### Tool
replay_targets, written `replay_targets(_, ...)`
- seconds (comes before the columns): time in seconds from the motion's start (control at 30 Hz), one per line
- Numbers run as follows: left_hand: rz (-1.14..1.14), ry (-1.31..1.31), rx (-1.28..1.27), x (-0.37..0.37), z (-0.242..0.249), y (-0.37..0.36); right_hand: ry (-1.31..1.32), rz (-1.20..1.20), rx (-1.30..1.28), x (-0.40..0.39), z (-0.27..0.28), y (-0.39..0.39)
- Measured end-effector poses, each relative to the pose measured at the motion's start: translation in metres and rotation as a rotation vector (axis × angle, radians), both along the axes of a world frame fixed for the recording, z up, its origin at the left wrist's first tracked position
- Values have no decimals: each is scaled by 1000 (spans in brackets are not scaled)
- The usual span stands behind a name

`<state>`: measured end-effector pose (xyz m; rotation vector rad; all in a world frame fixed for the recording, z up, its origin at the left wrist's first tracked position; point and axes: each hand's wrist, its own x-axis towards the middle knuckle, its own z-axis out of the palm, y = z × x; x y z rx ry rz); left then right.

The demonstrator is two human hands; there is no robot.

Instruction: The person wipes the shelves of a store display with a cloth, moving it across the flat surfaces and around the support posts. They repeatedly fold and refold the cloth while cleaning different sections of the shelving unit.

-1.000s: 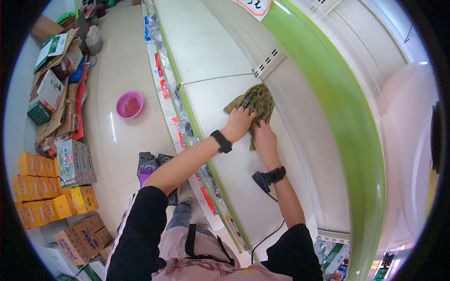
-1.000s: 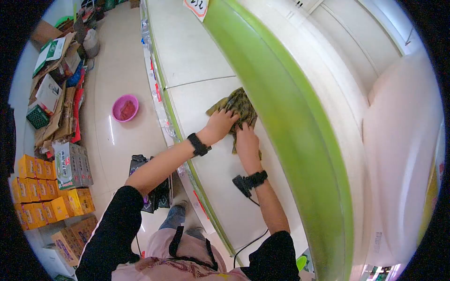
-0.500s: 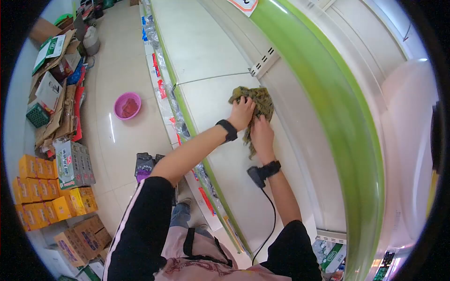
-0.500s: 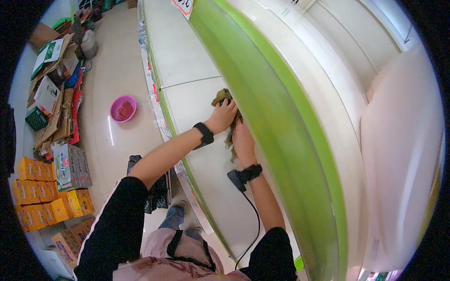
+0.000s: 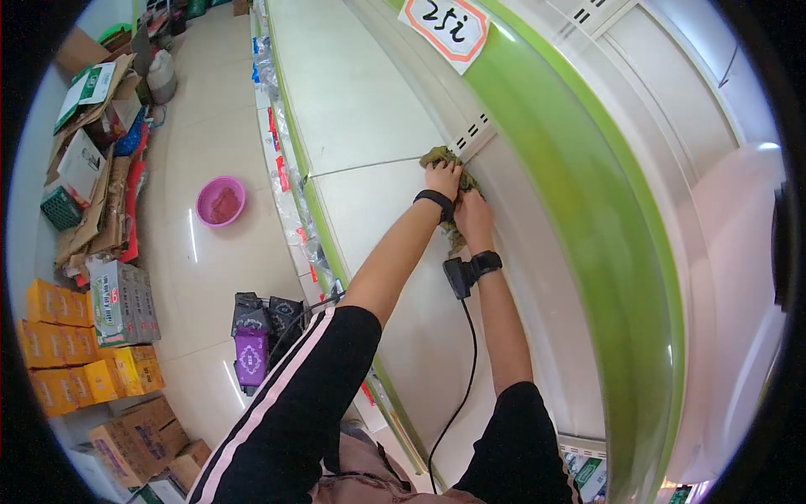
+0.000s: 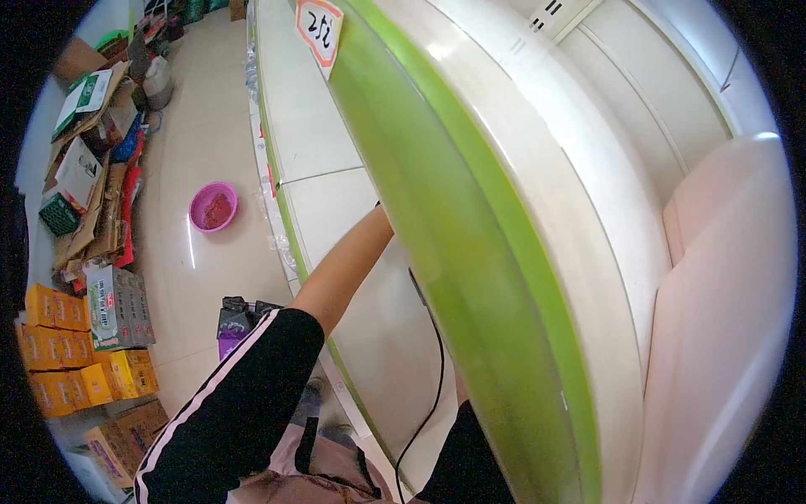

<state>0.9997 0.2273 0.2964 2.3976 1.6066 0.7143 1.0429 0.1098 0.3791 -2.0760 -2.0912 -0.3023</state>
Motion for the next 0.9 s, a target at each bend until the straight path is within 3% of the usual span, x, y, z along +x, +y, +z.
replay_targets(0.1, -5, 47, -87, -17, 39, -22, 10, -15, 0, 18, -14, 18)
replay_targets(0.13, -6, 47, -87, -10, 25, -15, 6, -13, 15, 23, -20, 23)
replay_targets(0.2, 37, 8, 160, 4, 2, -3, 10, 51, 111, 22, -21, 16)
replay_targets(0.23, 33, 9, 160, 2, 6, -4, 13, 117, 206, 22, -22, 12)
replay_targets(0.3, -49, 129, 2, -11, 25, -7, -23, 38, 136, 22, -31, 13)
replay_targets(0.33, -133, -352, -8, 7, -16, 16, -65, -32, 65, 21, -32, 15)
replay_targets(0.37, -358, -964, -37, 25, -56, 40, -64, -35, 72, 16, -25, 6)
replay_targets(0.4, -586, -1365, 2, 23, -61, 39, -55, -13, 78, 13, -24, -6)
replay_targets(0.43, -592, -1304, 172, 26, -64, 36, -43, 4, 81, 10, -23, -20)
replay_targets(0.47, -445, -931, 129, 26, -74, 29, -36, -7, 80, 7, -26, -31)
replay_targets(0.53, -254, -40, 191, -48, 35, -77, -4, 25, 385, 19, -57, -41)
replay_targets(0.57, -265, -36, 189, -56, 42, -95, -2, 13, 383, 18, -53, -55)
replay_targets(0.63, -332, 120, 230, -66, 47, -125, -37, -12, 136, 5, -34, -90)
replay_targets(0.8, -471, 143, 237, -100, 60, -198, -25, 63, 75, -21, -1, -184)
replay_targets(0.9, -592, 258, 65, -117, 67, -223, -26, 47, 26, -24, -6, -215)
